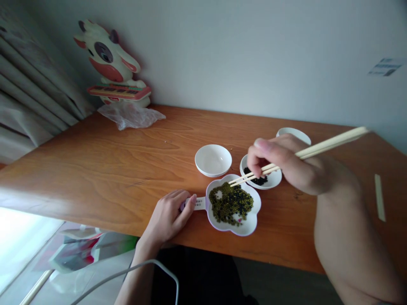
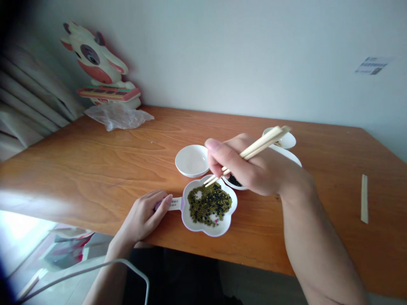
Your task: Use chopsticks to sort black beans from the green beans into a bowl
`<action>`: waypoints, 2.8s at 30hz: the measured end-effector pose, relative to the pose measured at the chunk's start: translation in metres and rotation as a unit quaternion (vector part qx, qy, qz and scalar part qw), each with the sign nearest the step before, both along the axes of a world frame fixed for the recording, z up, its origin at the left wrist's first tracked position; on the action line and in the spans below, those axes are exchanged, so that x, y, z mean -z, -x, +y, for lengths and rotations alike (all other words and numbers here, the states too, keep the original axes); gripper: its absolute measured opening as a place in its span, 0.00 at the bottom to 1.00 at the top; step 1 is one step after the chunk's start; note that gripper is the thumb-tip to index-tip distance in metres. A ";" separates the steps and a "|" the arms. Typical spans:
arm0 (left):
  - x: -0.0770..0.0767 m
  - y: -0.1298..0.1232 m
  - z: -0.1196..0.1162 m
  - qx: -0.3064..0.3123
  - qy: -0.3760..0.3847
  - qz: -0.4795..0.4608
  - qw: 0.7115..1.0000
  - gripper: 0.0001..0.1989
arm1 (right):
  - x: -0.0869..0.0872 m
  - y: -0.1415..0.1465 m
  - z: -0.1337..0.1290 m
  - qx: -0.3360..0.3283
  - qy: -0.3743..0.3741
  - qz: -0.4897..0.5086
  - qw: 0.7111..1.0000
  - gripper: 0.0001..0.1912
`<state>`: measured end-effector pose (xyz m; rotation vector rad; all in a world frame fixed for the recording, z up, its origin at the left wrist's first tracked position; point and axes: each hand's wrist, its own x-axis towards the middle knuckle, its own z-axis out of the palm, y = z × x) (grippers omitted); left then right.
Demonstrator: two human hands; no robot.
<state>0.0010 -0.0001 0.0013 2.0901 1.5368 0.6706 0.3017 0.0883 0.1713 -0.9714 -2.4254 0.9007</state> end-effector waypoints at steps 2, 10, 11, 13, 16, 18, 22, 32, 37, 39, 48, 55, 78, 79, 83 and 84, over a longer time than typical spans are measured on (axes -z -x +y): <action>0.000 0.000 0.000 -0.001 0.001 -0.002 1.000 0.20 | 0.009 0.016 -0.001 -0.045 0.021 -0.031 0.998 0.31; 0.000 0.000 0.000 0.001 0.005 -0.005 1.000 0.20 | 0.032 0.051 -0.001 -0.123 0.027 -0.055 0.990 0.31; 0.000 0.000 0.000 0.002 0.005 -0.003 1.000 0.20 | 0.034 0.053 -0.001 -0.126 0.022 -0.059 0.990 0.31; 0.000 0.001 0.000 0.001 0.005 -0.002 1.000 0.20 | 0.037 0.054 -0.001 -0.125 0.010 -0.072 0.990 0.32; 0.000 0.000 0.000 -0.001 0.002 -0.006 1.000 0.20 | 0.037 0.052 0.000 -0.111 -0.005 -0.094 0.989 0.32; 0.000 0.000 0.000 0.001 0.001 -0.008 1.000 0.19 | 0.036 0.048 0.001 -0.096 -0.012 -0.102 0.990 0.33; -0.001 -0.001 0.000 0.000 -0.002 -0.003 1.000 0.19 | 0.033 0.040 0.004 -0.070 -0.015 -0.102 0.992 0.34; -0.003 -0.002 -0.001 -0.003 -0.006 0.000 1.000 0.19 | 0.036 0.042 0.006 -0.054 -0.006 -0.114 0.992 0.32; -0.003 -0.002 0.000 -0.007 -0.010 0.001 1.000 0.19 | 0.038 0.042 0.006 -0.054 0.001 -0.114 0.992 0.33; -0.003 -0.002 0.000 -0.006 -0.007 0.002 1.000 0.19 | 0.038 0.042 0.006 -0.055 0.004 -0.113 0.992 0.33; -0.003 -0.002 0.000 -0.003 -0.005 0.001 1.000 0.20 | 0.042 0.045 0.008 -0.063 0.018 -0.117 0.991 0.35; -0.004 -0.003 0.000 -0.005 -0.009 -0.001 1.000 0.19 | 0.039 0.045 0.006 -0.062 0.022 -0.114 0.991 0.34; -0.003 -0.001 0.000 -0.001 -0.006 0.005 1.000 0.20 | 0.010 0.001 0.013 0.006 -0.035 -0.026 0.999 0.33; -0.003 -0.001 0.000 -0.002 -0.005 0.006 1.000 0.20 | 0.005 -0.008 0.013 0.024 -0.042 -0.018 0.999 0.34; -0.004 -0.001 0.000 -0.002 0.000 0.003 1.000 0.20 | -0.010 -0.039 0.014 0.119 -0.068 -0.021 0.990 0.32; -0.004 -0.002 0.000 -0.002 0.000 0.002 1.000 0.20 | -0.011 -0.045 0.014 0.134 -0.072 -0.018 0.988 0.32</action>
